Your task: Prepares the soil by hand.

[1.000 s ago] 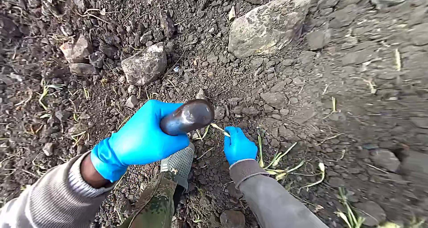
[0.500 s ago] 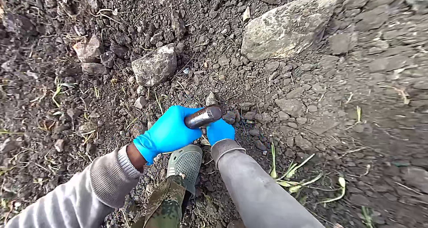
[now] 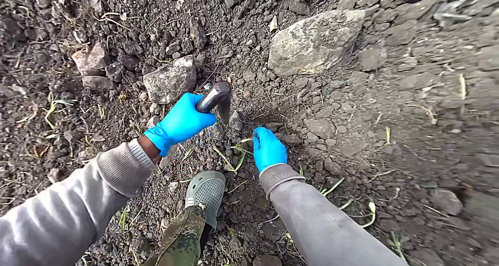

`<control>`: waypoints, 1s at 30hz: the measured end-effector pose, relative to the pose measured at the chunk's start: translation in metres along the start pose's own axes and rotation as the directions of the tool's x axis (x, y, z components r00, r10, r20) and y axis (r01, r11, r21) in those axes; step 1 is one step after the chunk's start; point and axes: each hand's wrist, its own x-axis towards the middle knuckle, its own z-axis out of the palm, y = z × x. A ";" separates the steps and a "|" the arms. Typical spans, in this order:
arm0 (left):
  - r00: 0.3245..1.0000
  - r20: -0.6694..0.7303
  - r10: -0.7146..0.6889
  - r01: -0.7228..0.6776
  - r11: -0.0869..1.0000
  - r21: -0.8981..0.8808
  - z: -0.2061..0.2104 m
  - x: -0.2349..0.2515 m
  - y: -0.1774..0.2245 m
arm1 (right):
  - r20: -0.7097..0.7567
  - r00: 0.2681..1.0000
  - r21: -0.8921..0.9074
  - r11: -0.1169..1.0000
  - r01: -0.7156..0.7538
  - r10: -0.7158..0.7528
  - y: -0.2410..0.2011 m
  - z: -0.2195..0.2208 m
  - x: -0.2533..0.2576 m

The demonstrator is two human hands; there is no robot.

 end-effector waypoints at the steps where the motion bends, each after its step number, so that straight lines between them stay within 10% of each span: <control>1: 0.999 -0.004 0.045 -0.045 0.999 -0.023 -0.007 -0.005 0.013 | -0.020 0.999 0.013 0.999 0.031 -0.031 0.000 0.002 0.000; 4: 0.997 -0.024 0.069 -0.068 0.997 0.036 -0.002 -0.003 0.031 | -0.091 0.990 0.087 0.990 0.115 -0.107 -0.008 0.002 0.005; 9: 0.983 -0.029 -0.183 0.184 0.981 0.065 0.050 0.029 -0.054 | -0.218 0.942 0.095 0.955 0.280 -0.255 -0.038 0.000 0.029; 18: 0.987 -0.119 -0.112 0.099 0.989 -0.113 0.019 -0.002 -0.041 | 0.088 0.972 -0.109 0.968 0.226 -0.217 -0.057 0.036 0.057; 30: 0.988 -0.147 -0.054 0.003 0.945 -0.328 0.014 0.000 -0.073 | -0.202 0.971 -0.272 0.960 0.072 -0.130 0.173 -0.073 -0.079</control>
